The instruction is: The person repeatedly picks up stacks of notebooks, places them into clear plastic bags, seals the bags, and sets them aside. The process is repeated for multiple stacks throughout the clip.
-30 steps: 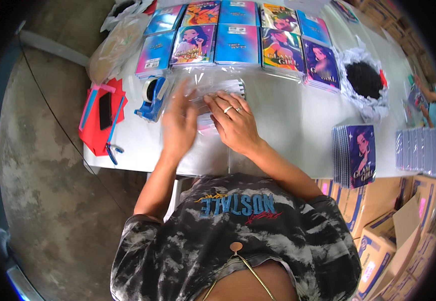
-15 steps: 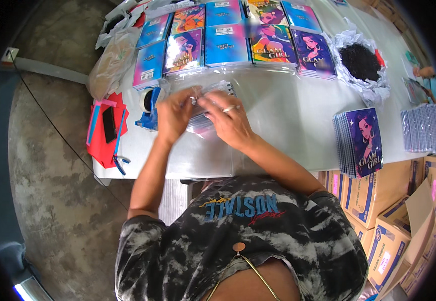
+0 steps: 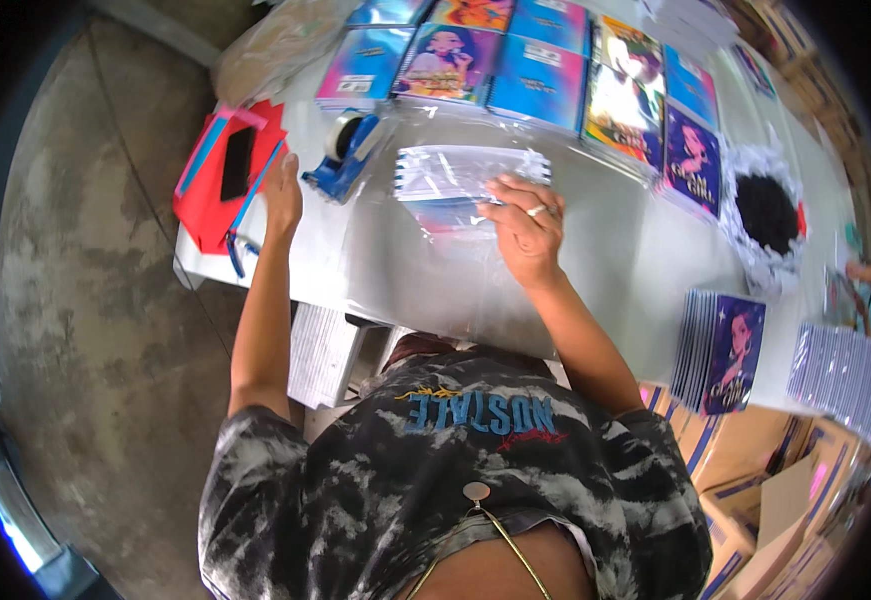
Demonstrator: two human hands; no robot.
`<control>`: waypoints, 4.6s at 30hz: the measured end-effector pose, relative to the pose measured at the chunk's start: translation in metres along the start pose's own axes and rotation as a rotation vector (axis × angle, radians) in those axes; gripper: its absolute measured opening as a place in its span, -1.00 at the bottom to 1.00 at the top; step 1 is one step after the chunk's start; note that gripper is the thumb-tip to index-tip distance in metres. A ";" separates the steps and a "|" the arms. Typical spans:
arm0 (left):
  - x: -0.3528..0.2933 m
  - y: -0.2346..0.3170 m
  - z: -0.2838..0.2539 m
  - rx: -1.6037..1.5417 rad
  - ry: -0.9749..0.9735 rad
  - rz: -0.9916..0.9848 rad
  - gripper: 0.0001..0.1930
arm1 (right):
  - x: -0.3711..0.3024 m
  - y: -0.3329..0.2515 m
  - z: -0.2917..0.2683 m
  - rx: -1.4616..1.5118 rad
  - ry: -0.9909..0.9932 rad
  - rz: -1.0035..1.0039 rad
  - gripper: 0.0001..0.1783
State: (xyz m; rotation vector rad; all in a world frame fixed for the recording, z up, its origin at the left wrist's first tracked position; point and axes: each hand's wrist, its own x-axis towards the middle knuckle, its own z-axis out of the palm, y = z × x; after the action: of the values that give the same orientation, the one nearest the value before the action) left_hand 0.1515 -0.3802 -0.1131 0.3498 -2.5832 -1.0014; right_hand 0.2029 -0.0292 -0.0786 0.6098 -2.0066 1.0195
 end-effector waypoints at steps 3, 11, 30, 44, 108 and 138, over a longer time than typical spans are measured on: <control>0.007 -0.003 0.003 -0.318 -0.390 -0.436 -0.31 | 0.000 0.007 0.000 -0.015 -0.001 -0.016 -0.77; 0.021 -0.031 -0.003 -0.627 -0.723 -0.519 -0.61 | -0.001 0.006 0.003 -0.046 -0.028 -0.041 -0.76; -0.150 0.185 0.064 -0.800 -0.430 -0.475 -0.60 | 0.002 0.003 -0.002 -0.054 -0.102 0.026 -0.55; -0.079 0.033 0.083 -0.072 -0.547 0.508 -0.25 | 0.061 -0.017 -0.019 -0.226 -0.760 0.235 -0.25; 0.060 0.318 0.275 -0.413 -0.113 0.287 -0.64 | -0.025 -0.034 -0.170 0.307 0.930 1.134 -0.64; 0.103 0.015 0.140 -0.117 0.117 -0.064 -0.66 | 0.094 0.242 0.134 -0.461 -0.624 1.072 0.01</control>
State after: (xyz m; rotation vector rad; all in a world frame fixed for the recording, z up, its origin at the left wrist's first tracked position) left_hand 0.0003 -0.3213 -0.1756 0.4484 -2.4112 -1.1136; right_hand -0.0777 -0.0098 -0.1592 -0.5646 -3.0983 0.9000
